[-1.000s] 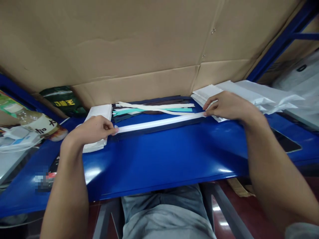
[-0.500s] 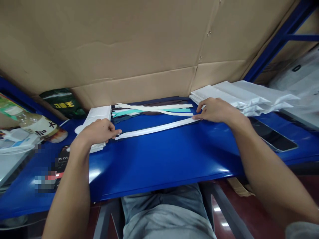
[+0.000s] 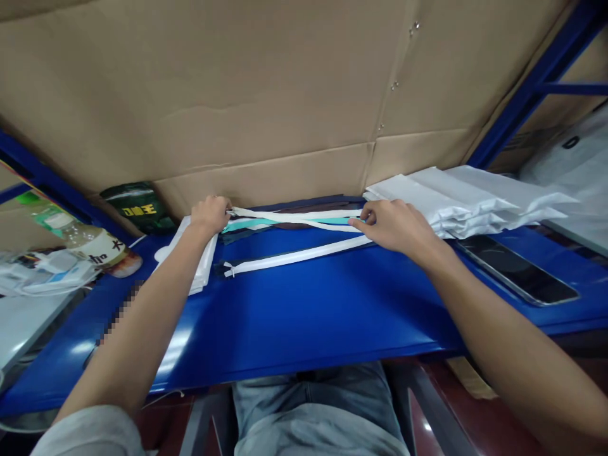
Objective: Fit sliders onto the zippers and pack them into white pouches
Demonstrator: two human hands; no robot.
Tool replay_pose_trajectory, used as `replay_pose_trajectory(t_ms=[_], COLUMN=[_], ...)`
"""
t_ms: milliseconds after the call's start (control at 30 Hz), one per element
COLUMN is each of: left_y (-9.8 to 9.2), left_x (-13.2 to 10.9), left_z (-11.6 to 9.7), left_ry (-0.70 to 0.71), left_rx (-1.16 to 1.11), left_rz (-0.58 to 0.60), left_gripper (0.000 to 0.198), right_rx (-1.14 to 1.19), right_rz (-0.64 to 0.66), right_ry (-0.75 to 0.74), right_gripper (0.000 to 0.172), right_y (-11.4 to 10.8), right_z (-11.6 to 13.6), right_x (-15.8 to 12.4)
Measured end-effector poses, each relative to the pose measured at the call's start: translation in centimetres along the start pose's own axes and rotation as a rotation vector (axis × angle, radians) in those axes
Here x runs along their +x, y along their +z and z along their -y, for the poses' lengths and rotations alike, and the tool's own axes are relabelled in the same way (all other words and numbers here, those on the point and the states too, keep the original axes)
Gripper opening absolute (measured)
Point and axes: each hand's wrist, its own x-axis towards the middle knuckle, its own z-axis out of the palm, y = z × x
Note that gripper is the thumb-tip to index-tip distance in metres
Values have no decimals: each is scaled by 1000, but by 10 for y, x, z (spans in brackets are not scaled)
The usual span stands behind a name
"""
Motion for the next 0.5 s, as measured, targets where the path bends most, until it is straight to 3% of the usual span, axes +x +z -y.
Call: replay_pose_trajectory(t_ms=[133,333,500], left_y=[10,9,8], left_x=[14,5,2], left_z=[0,1,3], left_ry=[4,-32,-49], left_rx=[-3,-18,-81], left_rz=[33,-67,-44], left_gripper=[35,38,47], right_rx=[-21,-24,6], right_rz=[32,56,59], right_ry=[7,-7,-56], right_gripper=[48,44,46], right_y=[-1,1,6], right_z=[6,8,6], right_x=[1,1,1])
